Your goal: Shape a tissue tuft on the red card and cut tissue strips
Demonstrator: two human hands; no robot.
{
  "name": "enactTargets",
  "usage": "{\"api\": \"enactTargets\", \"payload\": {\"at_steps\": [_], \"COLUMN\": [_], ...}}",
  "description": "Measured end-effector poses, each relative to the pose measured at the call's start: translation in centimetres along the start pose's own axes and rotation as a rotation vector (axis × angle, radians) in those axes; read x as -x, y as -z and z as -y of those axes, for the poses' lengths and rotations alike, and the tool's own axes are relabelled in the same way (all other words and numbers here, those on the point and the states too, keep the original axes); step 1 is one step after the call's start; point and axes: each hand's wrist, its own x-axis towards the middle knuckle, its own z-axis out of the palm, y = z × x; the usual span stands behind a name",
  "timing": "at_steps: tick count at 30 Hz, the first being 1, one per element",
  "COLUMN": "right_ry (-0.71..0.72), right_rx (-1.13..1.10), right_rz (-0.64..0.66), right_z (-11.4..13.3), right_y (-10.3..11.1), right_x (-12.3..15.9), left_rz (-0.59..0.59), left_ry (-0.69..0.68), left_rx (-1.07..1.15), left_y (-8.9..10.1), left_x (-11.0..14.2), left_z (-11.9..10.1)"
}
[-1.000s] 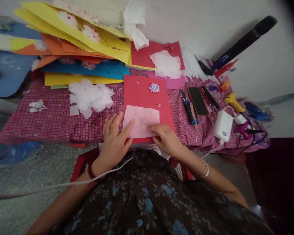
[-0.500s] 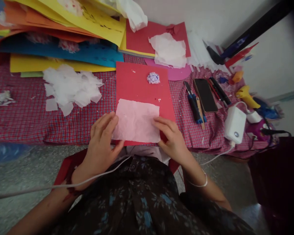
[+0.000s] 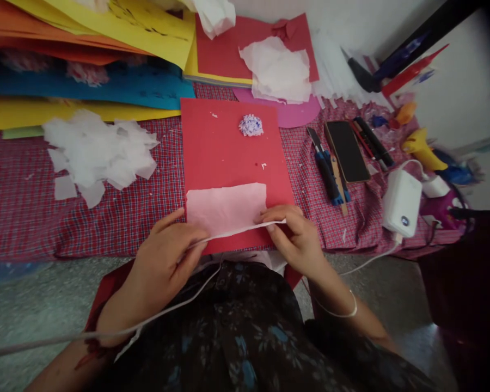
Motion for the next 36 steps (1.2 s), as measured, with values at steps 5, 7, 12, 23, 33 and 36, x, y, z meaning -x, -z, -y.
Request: {"api": "enactTargets", "payload": {"at_steps": [5, 7, 12, 23, 33, 36], "right_ry": [-0.058, -0.076, -0.177, -0.313, -0.364, -0.37], "right_rx": [0.074, 0.095, 0.091, 0.136, 0.03, 0.018], "right_rz": [-0.064, -0.082, -0.052, -0.112, -0.029, -0.026], "right_z": [-0.1, -0.3, -0.7, -1.0, -0.9, -1.0], "right_y": [0.1, 0.2, 0.2, -0.1, 0.7, 0.8], "right_x": [-0.9, -1.2, -1.5, -1.4, 0.1, 0.3], "left_rz": [0.016, 0.047, -0.092, -0.05, -0.021, -0.04], "left_ry": [0.041, 0.044, 0.297, 0.304, 0.329, 0.39], "left_rx": [-0.011, -0.028, -0.035, -0.005, -0.018, 0.039], "left_y": [0.1, -0.1, -0.5, -0.5, -0.2, -0.2], "left_x": [-2.0, -2.2, -1.4, -1.5, -1.2, -1.1], "left_z": [0.5, 0.8, 0.6, 0.3, 0.1, 0.0]}}
